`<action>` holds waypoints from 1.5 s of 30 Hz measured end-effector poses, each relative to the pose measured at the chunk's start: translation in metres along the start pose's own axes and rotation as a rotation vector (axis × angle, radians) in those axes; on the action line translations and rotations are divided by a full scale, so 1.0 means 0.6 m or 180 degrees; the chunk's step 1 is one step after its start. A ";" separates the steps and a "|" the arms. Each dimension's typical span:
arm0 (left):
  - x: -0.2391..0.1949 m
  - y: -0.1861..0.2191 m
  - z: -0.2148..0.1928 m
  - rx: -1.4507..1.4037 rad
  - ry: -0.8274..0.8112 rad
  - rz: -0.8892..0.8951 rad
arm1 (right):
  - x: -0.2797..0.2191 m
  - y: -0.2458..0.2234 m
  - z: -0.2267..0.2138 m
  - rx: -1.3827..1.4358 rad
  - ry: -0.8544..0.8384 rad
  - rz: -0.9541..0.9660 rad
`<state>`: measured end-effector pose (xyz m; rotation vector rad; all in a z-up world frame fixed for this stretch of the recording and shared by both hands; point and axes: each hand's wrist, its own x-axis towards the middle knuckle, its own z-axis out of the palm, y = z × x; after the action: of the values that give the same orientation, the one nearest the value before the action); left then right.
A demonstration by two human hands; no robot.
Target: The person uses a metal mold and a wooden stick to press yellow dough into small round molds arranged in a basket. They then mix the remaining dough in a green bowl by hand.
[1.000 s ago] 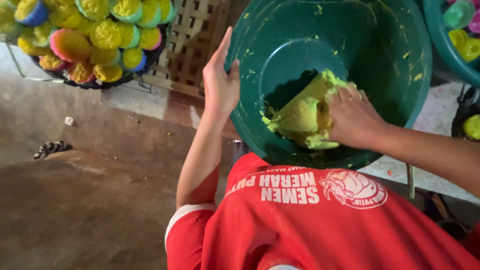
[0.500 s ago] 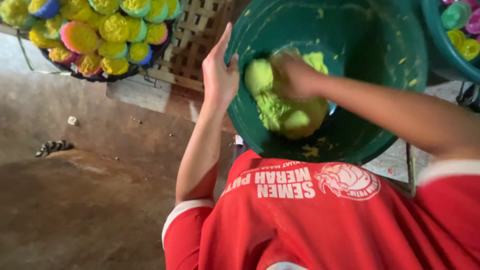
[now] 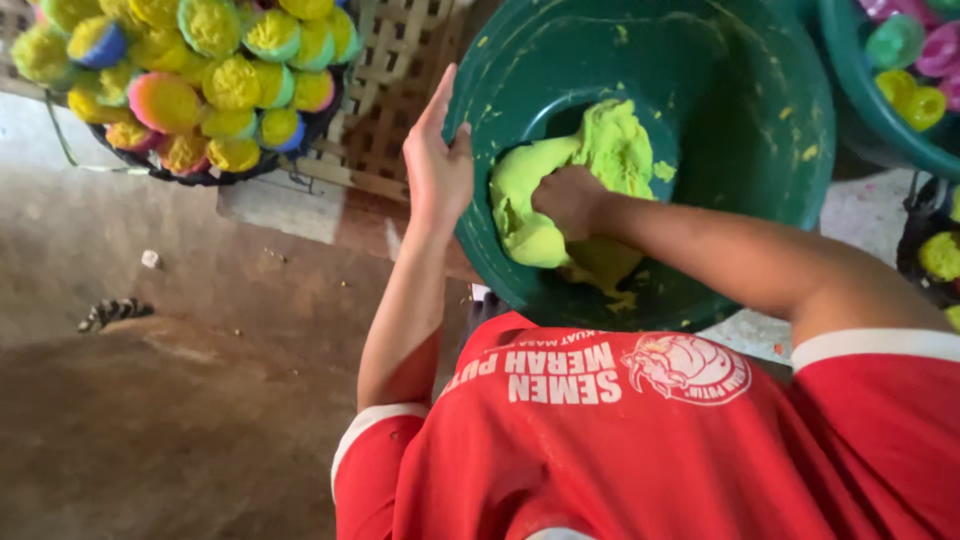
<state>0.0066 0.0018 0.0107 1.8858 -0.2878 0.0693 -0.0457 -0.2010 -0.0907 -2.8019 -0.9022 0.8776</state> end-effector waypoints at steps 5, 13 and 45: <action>-0.009 0.010 -0.007 -0.0024 -0.0117 -0.0130 | -0.096 -0.051 -0.043 0.0511 -0.0920 -0.0363; 0.002 -0.009 -0.005 0.0216 -0.0148 -0.0064 | -0.264 0.286 -0.020 0.4824 0.0437 0.1066; 0.006 -0.005 -0.002 0.0178 0.0064 -0.0063 | 0.077 0.006 -0.015 -0.0178 0.0807 0.0019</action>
<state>0.0110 0.0030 0.0089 1.9421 -0.2559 0.0836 -0.0080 -0.1774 -0.1074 -2.8763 -0.8914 0.4882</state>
